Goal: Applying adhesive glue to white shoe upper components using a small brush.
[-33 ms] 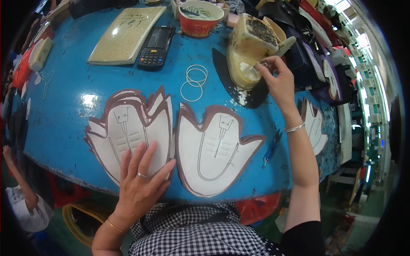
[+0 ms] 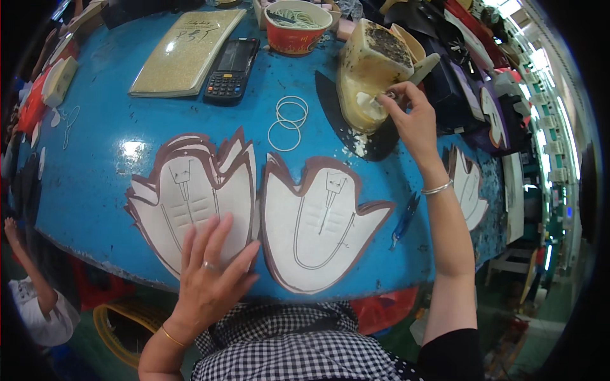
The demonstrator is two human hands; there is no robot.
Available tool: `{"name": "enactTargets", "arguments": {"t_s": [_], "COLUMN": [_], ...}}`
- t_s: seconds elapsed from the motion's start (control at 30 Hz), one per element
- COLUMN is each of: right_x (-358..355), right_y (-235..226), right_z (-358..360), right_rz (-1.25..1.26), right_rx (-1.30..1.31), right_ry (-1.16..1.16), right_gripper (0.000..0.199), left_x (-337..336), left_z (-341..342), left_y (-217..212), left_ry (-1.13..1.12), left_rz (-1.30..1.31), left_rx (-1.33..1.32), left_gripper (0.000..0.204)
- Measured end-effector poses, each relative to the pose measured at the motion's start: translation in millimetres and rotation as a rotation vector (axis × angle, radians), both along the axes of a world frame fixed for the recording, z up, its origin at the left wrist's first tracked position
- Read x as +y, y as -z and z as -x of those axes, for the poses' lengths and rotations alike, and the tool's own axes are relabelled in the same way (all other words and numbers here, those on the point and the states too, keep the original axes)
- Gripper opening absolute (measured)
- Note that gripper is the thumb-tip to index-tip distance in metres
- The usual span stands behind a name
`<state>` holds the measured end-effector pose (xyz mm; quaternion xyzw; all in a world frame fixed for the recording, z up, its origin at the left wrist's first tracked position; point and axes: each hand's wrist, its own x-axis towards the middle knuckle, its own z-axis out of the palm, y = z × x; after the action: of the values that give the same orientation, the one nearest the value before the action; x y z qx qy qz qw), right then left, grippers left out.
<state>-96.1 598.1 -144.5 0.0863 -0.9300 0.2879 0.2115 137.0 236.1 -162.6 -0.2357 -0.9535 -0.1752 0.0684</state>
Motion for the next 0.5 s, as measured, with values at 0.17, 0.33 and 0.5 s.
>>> {"name": "enactTargets", "arguments": {"t_s": [0.17,0.33,0.5], "right_x": [2.6,-1.6,-7.4], "right_y": [0.2,-6.0,-12.8], "right_z": [0.4,-20.5,-52.9], "right_rz": [-0.062,-0.02,0.354], "right_rx": [-0.016,0.026,-0.154], "right_ry": [-0.053,-0.109,-0.104], "right_gripper": [0.026,0.021,0.018], "left_x": [23.3,63.1,60.7], "left_z": [3.4,13.4,11.4], "left_y": [0.2,6.4,5.7], "left_ry": [0.362,0.428,0.472], "left_rz": [-0.234,-0.145,-0.114], "left_rx": [-0.086,-0.139,-0.117], "left_gripper": [0.048,0.05,0.05]}}
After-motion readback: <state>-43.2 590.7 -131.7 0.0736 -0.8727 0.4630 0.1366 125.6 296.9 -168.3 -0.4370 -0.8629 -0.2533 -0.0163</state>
